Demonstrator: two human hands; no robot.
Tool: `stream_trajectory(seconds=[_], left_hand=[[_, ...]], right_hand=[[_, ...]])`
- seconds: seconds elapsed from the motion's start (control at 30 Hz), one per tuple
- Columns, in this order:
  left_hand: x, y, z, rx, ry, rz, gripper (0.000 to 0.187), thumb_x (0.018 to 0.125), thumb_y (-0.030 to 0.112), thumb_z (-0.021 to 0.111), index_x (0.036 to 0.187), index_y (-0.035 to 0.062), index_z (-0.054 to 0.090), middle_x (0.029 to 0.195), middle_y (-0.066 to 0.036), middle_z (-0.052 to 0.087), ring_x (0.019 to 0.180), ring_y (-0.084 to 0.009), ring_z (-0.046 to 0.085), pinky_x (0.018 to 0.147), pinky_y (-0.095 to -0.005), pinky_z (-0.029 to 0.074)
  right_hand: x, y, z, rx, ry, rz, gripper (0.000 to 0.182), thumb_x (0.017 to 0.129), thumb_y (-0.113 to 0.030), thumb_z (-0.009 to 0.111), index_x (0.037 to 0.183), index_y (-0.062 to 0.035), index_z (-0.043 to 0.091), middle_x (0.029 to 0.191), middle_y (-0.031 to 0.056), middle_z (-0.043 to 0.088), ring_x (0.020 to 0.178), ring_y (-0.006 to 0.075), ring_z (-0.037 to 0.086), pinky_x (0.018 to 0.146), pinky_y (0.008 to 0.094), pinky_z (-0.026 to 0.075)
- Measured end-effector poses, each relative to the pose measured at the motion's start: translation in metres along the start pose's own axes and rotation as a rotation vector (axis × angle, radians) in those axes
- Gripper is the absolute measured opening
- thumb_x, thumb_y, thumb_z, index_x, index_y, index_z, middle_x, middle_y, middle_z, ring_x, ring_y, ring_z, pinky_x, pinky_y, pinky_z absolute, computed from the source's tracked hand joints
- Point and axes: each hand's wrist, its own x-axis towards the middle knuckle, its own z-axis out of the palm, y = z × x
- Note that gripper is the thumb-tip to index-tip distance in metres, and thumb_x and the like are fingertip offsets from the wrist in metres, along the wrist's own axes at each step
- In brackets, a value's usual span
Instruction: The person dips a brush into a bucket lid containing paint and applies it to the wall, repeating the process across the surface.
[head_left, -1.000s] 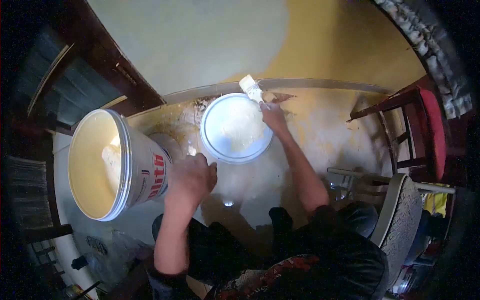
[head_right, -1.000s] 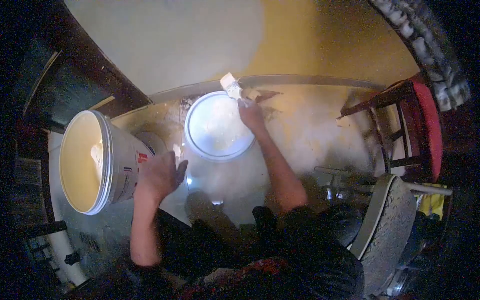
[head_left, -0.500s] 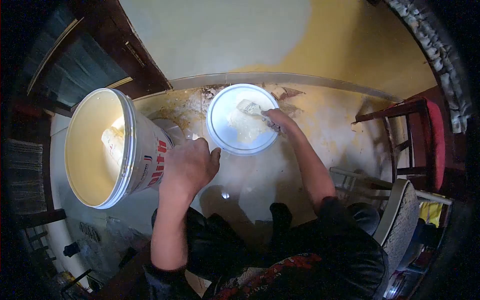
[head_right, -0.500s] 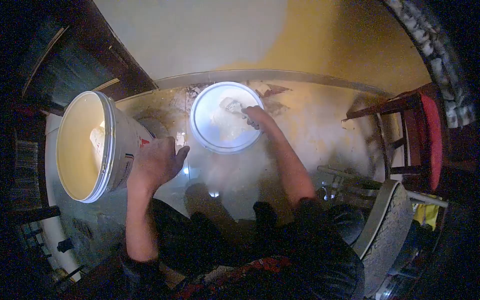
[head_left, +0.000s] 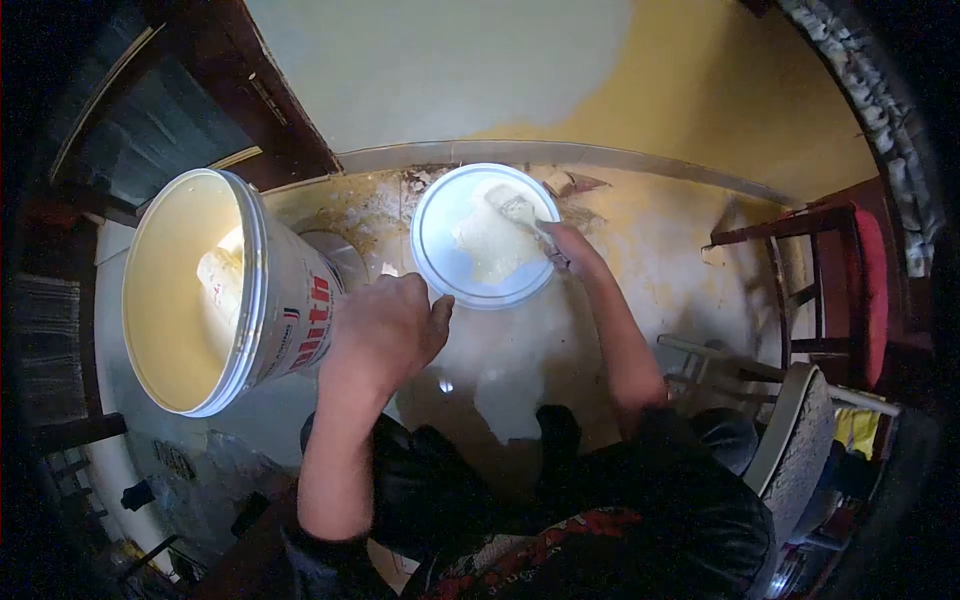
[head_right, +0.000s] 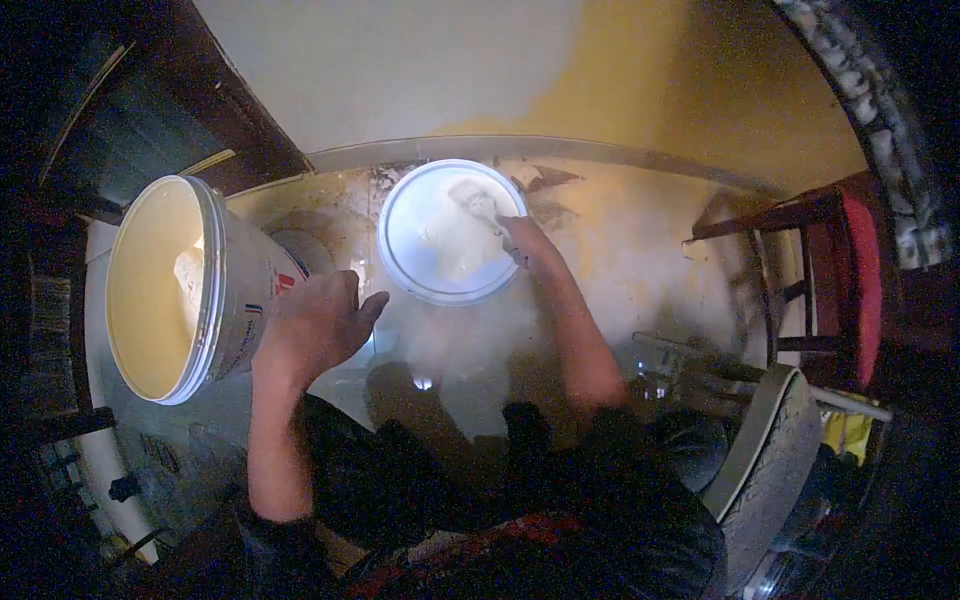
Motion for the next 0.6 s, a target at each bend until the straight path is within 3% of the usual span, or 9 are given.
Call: stream_trajectory(seconds=[0.13, 0.2, 0.3, 0.47, 0.53, 0.6], left_hand=[[0.002, -0.001, 0.005, 0.013, 0.001, 0.012, 0.038, 0.083, 0.038, 0.050, 0.075, 0.0005, 0.054, 0.071, -0.021, 0.057, 0.071, -0.0366, 0.058, 0.065, -0.0458, 0.046], [0.002, -0.001, 0.006, -0.010, 0.011, 0.042, 0.039, 0.083, 0.038, 0.050, 0.074, 0.0003, 0.054, 0.071, -0.022, 0.057, 0.072, -0.0371, 0.057, 0.064, -0.0463, 0.045], [0.001, 0.001, 0.006, -0.009, -0.017, 0.022, 0.038, 0.082, 0.037, 0.051, 0.073, 0.0003, 0.054, 0.070, -0.022, 0.057, 0.071, -0.0372, 0.057, 0.063, -0.0461, 0.045], [0.000, -0.002, 0.009, 0.012, 0.030, 0.058, 0.037, 0.082, 0.036, 0.052, 0.073, 0.0005, 0.054, 0.068, -0.021, 0.056, 0.068, -0.0378, 0.056, 0.063, -0.0463, 0.045], [-0.002, -0.003, 0.009, 0.012, 0.015, 0.057, 0.036, 0.082, 0.036, 0.052, 0.073, 0.0006, 0.054, 0.067, -0.021, 0.056, 0.067, -0.0379, 0.056, 0.062, -0.0464, 0.045], [-0.003, -0.004, 0.010, -0.004, 0.016, 0.063, 0.036, 0.082, 0.036, 0.053, 0.072, 0.0011, 0.054, 0.066, -0.021, 0.056, 0.067, -0.0371, 0.056, 0.061, -0.0465, 0.045]], right_hand=[[0.003, 0.020, 0.013, 0.062, 0.109, -0.167, 0.031, 0.085, -0.036, 0.046, 0.069, -0.0101, 0.049, 0.045, -0.0035, 0.035, 0.031, 0.0079, 0.028, 0.031, 0.0242, 0.023], [0.013, 0.033, 0.024, -0.075, 0.223, -0.257, 0.037, 0.086, -0.038, 0.044, 0.082, -0.0032, 0.056, 0.050, 0.0011, 0.045, 0.047, 0.0117, 0.044, 0.044, 0.0249, 0.034], [0.007, 0.028, 0.047, 0.080, 0.238, -0.288, 0.035, 0.087, -0.036, 0.043, 0.079, -0.0033, 0.054, 0.054, 0.0011, 0.045, 0.049, 0.0118, 0.044, 0.048, 0.0247, 0.035], [0.012, 0.003, 0.076, 0.411, 0.299, -0.445, 0.029, 0.088, -0.028, 0.044, 0.073, -0.0043, 0.050, 0.062, 0.0004, 0.041, 0.050, 0.0096, 0.038, 0.046, 0.0238, 0.034], [0.023, -0.012, 0.079, 0.489, 0.439, -0.718, 0.026, 0.089, -0.032, 0.042, 0.073, -0.0112, 0.047, 0.049, -0.0040, 0.036, 0.036, 0.0040, 0.030, 0.032, 0.0200, 0.021], [0.030, -0.026, 0.071, 0.561, 0.373, -0.736, 0.027, 0.089, -0.031, 0.042, 0.073, -0.0112, 0.047, 0.050, -0.0046, 0.035, 0.038, 0.0034, 0.031, 0.033, 0.0198, 0.021]])
